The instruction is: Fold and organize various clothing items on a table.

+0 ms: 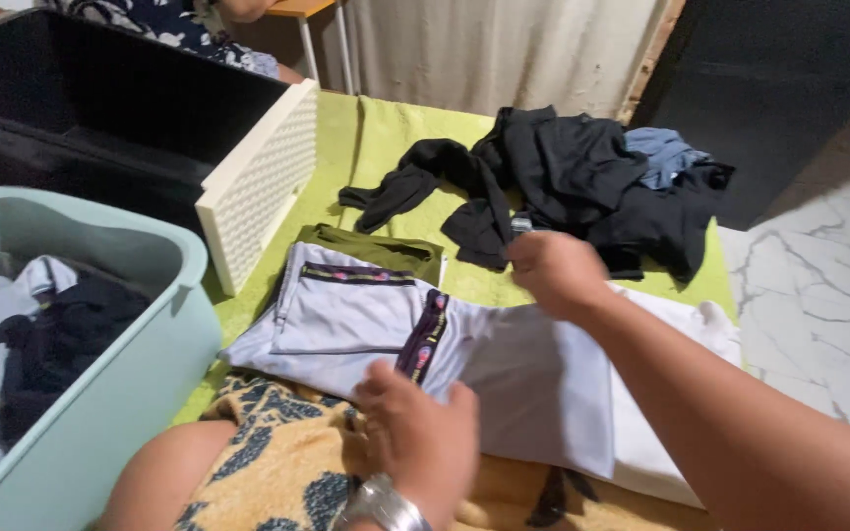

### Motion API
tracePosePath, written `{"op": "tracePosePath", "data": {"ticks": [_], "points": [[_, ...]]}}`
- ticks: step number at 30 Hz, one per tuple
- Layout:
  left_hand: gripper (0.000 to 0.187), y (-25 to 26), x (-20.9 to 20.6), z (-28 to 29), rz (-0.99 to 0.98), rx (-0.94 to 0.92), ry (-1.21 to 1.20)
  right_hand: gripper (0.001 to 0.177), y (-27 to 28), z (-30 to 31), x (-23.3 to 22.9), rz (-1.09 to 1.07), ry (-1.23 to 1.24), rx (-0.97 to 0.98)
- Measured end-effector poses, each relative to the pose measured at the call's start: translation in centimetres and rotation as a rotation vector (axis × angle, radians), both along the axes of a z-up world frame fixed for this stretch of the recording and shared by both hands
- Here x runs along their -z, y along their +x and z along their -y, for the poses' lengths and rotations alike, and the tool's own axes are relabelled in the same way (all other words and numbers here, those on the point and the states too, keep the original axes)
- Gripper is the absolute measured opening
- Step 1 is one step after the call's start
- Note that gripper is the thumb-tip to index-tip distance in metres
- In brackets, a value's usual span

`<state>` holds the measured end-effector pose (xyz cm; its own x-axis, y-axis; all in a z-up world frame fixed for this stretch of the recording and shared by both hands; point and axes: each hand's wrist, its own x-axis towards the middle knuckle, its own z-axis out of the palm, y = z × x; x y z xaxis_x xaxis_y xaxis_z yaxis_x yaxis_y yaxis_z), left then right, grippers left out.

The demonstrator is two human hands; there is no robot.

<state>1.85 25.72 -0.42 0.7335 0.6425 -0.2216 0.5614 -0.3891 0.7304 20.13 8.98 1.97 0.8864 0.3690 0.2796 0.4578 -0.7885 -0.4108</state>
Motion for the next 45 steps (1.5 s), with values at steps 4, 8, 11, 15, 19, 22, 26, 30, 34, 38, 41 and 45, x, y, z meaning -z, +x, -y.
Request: {"op": "tracePosePath", "data": {"ticks": [4,8,11,15,19,22,26,30,34,38,41,45], "points": [[0.054,-1.9,-1.6,5.3,0.267,0.435,0.007,0.029,-0.8,6.2,-0.5,-0.276,0.042,0.506],[0.053,-3.3,-3.1,9.8,0.192,0.724,-0.088,0.03,4.5,15.3,12.0,-0.85,0.512,0.537],[0.06,-2.4,-1.8,10.5,0.129,0.763,0.103,0.036,-5.5,7.5,1.2,-0.632,0.428,0.747],[0.037,-1.5,-0.6,9.5,0.196,0.768,0.122,0.041,-4.2,8.5,1.9,-0.601,0.213,0.781],[0.016,-0.3,-2.4,6.5,0.296,0.709,-0.023,0.032,-3.1,7.2,-0.3,-0.423,0.128,0.725],[0.014,0.8,-3.7,4.0,0.346,0.66,-0.073,0.026,-2.8,3.9,-3.2,-0.311,-0.002,0.782],[0.011,1.8,-5.5,-0.4,0.433,0.583,-0.09,0.022,-2.5,-0.9,-6.5,-0.145,-0.105,0.728],[0.013,2.4,-6.2,-4.7,0.453,0.557,-0.128,0.028,0.3,-5.1,-7.3,-0.152,-0.14,0.701],[0.012,3.0,-6.1,-9.8,0.444,0.362,-0.087,0.03,1.3,-12.9,-9.4,-0.276,0.064,0.562],[0.009,4.4,-3.2,-16.1,0.434,0.101,0.07,0.027,6.1,-21.2,-6.6,-0.288,0.012,0.313],[0.013,5.5,-0.7,-20.4,0.315,-0.003,0.045,0.022,5.9,-26.8,-3.6,-0.408,0.246,0.251],[0.022,6.8,3.3,-23.4,0.184,-0.058,0.078,0.015,7.2,-27.1,-0.4,-0.688,0.474,0.102]]}}
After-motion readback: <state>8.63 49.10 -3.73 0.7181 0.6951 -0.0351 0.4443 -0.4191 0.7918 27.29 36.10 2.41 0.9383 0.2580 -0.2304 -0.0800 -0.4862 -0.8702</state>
